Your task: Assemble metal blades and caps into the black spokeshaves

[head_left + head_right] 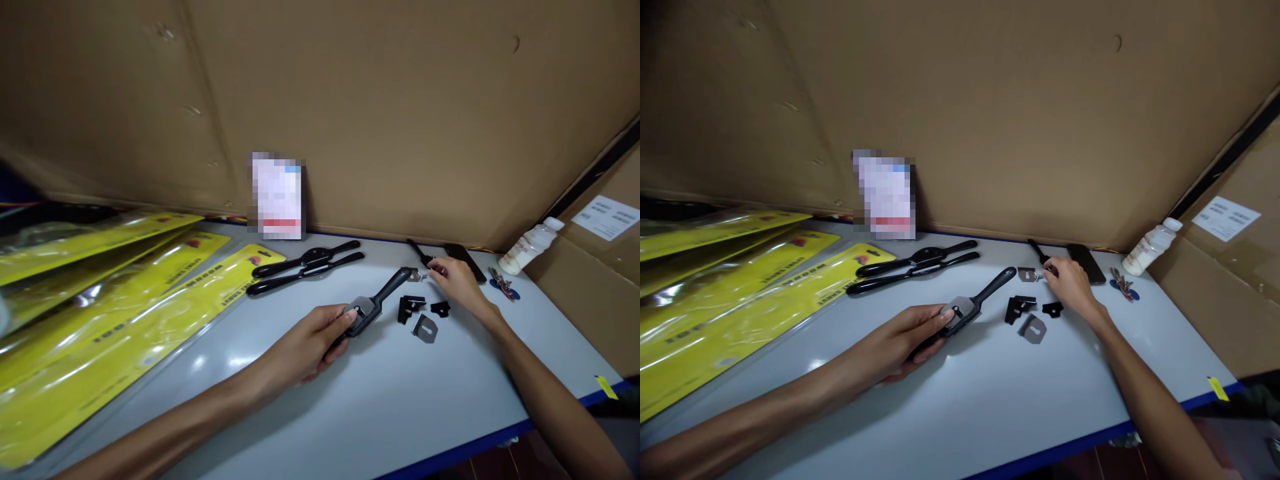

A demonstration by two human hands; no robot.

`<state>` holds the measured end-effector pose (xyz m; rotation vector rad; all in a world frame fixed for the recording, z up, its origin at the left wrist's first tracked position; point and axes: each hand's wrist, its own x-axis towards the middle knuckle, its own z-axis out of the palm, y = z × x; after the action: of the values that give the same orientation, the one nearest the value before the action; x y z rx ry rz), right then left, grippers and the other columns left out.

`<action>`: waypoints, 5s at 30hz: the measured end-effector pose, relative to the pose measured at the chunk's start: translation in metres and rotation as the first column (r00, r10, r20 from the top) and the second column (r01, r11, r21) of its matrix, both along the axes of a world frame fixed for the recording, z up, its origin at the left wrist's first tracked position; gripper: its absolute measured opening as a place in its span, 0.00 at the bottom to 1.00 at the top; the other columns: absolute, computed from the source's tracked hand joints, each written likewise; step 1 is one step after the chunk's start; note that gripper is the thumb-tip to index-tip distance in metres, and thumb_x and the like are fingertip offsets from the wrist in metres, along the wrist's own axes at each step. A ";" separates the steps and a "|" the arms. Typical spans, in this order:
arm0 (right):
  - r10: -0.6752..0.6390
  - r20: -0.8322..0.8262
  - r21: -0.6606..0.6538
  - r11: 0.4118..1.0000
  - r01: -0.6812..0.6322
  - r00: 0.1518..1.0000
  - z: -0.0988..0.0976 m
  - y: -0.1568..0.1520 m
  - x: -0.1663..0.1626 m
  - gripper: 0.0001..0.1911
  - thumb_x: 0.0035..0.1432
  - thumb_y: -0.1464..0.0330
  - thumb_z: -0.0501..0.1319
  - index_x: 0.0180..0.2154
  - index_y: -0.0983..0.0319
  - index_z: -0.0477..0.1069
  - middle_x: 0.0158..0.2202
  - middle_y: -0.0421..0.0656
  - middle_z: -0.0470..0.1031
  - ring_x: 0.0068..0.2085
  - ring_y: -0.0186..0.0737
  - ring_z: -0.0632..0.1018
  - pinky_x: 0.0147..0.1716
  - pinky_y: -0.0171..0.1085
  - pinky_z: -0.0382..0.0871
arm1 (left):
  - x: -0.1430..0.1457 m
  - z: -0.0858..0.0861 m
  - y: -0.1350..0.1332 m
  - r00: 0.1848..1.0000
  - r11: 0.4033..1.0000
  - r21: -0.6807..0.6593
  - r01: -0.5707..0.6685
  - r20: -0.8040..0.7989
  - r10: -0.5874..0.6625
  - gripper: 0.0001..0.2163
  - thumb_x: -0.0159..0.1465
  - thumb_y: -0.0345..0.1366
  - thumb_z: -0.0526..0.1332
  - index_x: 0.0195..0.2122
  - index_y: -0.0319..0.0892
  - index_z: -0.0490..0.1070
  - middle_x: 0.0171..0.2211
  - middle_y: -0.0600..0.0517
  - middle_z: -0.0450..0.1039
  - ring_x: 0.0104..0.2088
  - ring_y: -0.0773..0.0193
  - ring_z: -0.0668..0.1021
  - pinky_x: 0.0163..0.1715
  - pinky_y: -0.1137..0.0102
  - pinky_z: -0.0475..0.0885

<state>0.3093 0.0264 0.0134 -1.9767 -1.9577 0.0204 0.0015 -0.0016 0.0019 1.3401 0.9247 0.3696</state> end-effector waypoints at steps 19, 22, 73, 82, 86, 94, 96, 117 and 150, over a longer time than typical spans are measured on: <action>0.023 0.113 -0.139 0.990 -0.007 0.993 -0.009 -0.003 -0.014 0.07 0.60 0.73 0.58 0.34 0.61 0.75 0.38 0.46 0.78 0.38 0.42 0.76 0.34 0.36 0.59 | -0.007 0.009 0.004 1.000 0.989 -0.146 0.012 0.008 -0.011 0.24 0.52 0.60 0.65 0.29 0.46 0.57 0.19 0.65 0.58 0.15 0.77 0.53 0.11 0.78 0.47; 0.025 0.091 -0.144 0.990 -0.012 0.996 -0.001 -0.003 -0.011 0.06 0.62 0.69 0.60 0.35 0.61 0.76 0.41 0.48 0.78 0.40 0.43 0.76 0.35 0.36 0.59 | -0.007 0.009 0.004 1.000 0.990 -0.143 0.011 0.008 -0.010 0.25 0.52 0.61 0.65 0.29 0.46 0.58 0.19 0.65 0.58 0.15 0.77 0.53 0.11 0.78 0.47; 0.377 -0.381 0.125 0.926 -0.357 0.844 -0.005 -0.058 -0.119 0.07 0.62 0.71 0.58 0.30 0.58 0.68 0.29 0.39 0.72 0.30 0.36 0.71 0.32 0.37 0.64 | 0.006 0.000 -0.004 0.998 0.999 0.040 0.028 -0.055 -0.026 0.20 0.64 0.58 0.55 0.28 0.46 0.59 0.17 0.63 0.58 0.13 0.73 0.57 0.10 0.77 0.51; 0.019 -0.083 0.207 0.978 -0.001 0.996 0.027 -0.030 -0.045 0.10 0.66 0.68 0.54 0.37 0.60 0.73 0.31 0.42 0.76 0.31 0.38 0.73 0.32 0.37 0.64 | -0.002 0.002 -0.002 0.998 0.998 -0.047 0.029 -0.047 -0.031 0.23 0.58 0.62 0.59 0.30 0.48 0.56 0.19 0.64 0.57 0.14 0.74 0.54 0.11 0.77 0.47; 0.005 0.012 0.013 1.000 -0.005 1.000 0.024 -0.012 -0.003 0.06 0.61 0.71 0.60 0.33 0.60 0.76 0.34 0.44 0.79 0.35 0.41 0.76 0.34 0.37 0.61 | -0.003 0.000 0.000 0.998 0.998 -0.062 0.026 -0.061 -0.030 0.25 0.55 0.65 0.60 0.30 0.48 0.56 0.19 0.64 0.56 0.14 0.74 0.53 0.11 0.75 0.45; 0.097 0.027 -0.180 0.979 -0.090 0.995 -0.003 -0.006 -0.008 0.03 0.59 0.71 0.62 0.35 0.60 0.75 0.34 0.45 0.79 0.36 0.42 0.76 0.33 0.36 0.60 | -0.002 -0.009 0.001 0.996 0.997 -0.065 0.043 -0.073 -0.048 0.24 0.56 0.63 0.59 0.30 0.48 0.55 0.18 0.64 0.57 0.13 0.74 0.52 0.10 0.74 0.45; 0.112 0.022 -0.192 0.976 -0.106 0.993 -0.004 -0.007 -0.010 0.06 0.56 0.75 0.60 0.34 0.60 0.73 0.33 0.44 0.78 0.35 0.41 0.75 0.33 0.36 0.60 | -0.002 -0.001 -0.002 0.994 0.997 -0.064 0.046 -0.098 -0.052 0.23 0.58 0.62 0.58 0.30 0.48 0.56 0.19 0.64 0.57 0.14 0.74 0.53 0.11 0.75 0.46; 0.328 -0.576 0.206 0.945 -0.255 0.749 0.041 -0.052 -0.068 0.04 0.56 0.65 0.67 0.33 0.58 0.80 0.33 0.42 0.78 0.33 0.39 0.76 0.33 0.38 0.70 | 0.001 0.004 -0.003 0.989 0.992 -0.005 0.130 -0.072 -0.130 0.15 0.69 0.49 0.53 0.29 0.46 0.58 0.20 0.62 0.57 0.16 0.73 0.57 0.13 0.76 0.52; 0.713 0.079 0.325 0.642 -0.695 0.696 -0.004 -0.052 -0.114 0.10 0.70 0.74 0.54 0.37 0.65 0.73 0.33 0.46 0.74 0.37 0.41 0.70 0.38 0.39 0.69 | -0.001 0.001 0.003 0.974 0.983 -0.031 0.183 -0.130 -0.186 0.25 0.56 0.62 0.55 0.41 0.46 0.60 0.20 0.64 0.58 0.15 0.73 0.55 0.11 0.77 0.49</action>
<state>0.1956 -0.0254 0.0096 -0.8886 -2.3810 -0.0533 0.0003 0.0011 0.0027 1.4338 0.9018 0.1300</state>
